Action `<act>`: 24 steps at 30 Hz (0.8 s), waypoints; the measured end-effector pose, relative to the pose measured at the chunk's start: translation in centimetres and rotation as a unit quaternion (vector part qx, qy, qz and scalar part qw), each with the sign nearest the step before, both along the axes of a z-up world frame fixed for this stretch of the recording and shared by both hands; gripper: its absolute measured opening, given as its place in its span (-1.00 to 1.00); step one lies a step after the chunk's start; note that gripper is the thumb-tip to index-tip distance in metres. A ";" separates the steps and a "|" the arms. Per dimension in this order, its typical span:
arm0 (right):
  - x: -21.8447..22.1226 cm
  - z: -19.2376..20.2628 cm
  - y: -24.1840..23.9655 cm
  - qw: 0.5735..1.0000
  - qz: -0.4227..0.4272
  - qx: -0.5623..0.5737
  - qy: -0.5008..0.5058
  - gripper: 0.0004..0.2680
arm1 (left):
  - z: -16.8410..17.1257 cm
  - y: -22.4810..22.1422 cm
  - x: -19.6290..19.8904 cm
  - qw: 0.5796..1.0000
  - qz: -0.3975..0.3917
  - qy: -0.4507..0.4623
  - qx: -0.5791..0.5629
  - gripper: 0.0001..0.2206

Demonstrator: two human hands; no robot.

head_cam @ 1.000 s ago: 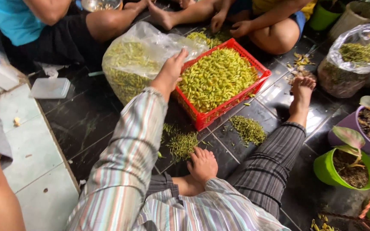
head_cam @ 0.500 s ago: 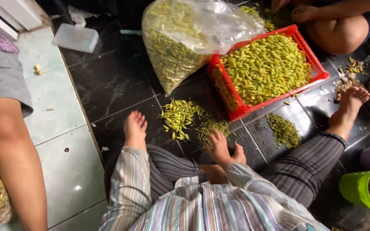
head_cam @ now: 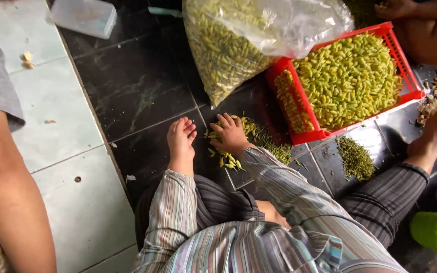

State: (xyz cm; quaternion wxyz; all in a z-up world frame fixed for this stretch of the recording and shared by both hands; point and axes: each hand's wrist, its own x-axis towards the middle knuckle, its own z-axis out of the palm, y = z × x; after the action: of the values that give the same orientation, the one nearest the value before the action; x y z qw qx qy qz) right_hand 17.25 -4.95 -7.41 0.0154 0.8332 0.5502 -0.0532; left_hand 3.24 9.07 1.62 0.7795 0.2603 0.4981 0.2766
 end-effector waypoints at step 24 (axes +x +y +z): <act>-5.7 -1.6 -4.0 0.977 0.003 0.180 -0.115 -0.62 | 0.6 -0.3 0.3 0.998 -0.037 -0.060 -0.001 -0.78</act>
State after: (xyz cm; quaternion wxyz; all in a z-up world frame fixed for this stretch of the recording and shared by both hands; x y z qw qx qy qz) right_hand 11.53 -8.99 -9.06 -0.0712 0.8210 0.5480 0.1434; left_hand 3.50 8.77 2.21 0.8180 0.2605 0.4410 0.2617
